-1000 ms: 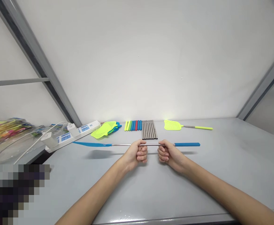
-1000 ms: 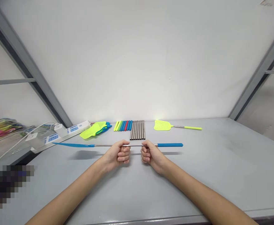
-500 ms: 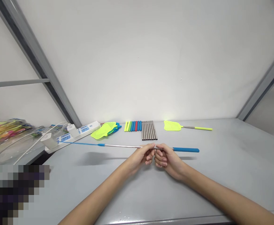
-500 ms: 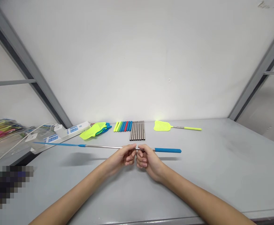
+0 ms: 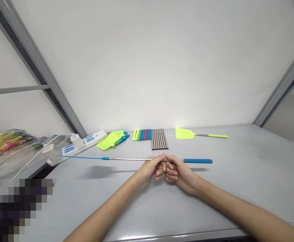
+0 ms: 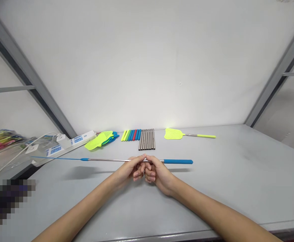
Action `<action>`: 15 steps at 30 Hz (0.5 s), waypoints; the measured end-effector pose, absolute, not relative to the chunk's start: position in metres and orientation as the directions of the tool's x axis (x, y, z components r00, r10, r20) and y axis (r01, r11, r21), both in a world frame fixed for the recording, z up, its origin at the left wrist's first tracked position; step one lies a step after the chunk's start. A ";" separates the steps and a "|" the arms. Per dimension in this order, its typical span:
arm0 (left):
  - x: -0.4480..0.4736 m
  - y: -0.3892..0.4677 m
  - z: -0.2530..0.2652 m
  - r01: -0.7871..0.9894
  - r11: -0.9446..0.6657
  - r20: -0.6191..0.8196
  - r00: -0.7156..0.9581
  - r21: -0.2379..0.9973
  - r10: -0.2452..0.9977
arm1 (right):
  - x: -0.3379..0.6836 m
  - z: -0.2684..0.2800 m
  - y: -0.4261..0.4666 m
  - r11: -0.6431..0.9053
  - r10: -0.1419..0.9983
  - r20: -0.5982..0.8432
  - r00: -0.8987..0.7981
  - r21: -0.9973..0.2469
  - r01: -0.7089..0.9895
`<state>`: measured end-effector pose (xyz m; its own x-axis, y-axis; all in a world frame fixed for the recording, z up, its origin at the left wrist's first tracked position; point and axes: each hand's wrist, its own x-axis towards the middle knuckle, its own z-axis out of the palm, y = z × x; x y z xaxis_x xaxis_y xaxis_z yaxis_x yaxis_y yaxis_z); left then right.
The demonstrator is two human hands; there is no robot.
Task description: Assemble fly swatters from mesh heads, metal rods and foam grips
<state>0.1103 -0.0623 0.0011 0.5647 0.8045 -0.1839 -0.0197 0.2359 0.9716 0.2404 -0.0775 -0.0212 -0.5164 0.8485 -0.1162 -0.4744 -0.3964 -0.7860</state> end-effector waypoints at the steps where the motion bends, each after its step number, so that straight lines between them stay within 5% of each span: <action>1: 0.111 -0.063 0.001 -0.021 0.238 -0.185 0.568 0.971 0.802 | 0.240 -0.022 -0.077 -0.392 0.852 -0.116 -0.511 -0.788 -0.474; 15: 0.111 -0.063 0.002 -0.063 0.242 -0.150 0.628 0.968 0.764 | 0.243 -0.024 -0.076 -0.385 0.844 -0.072 -0.532 -0.772 -0.506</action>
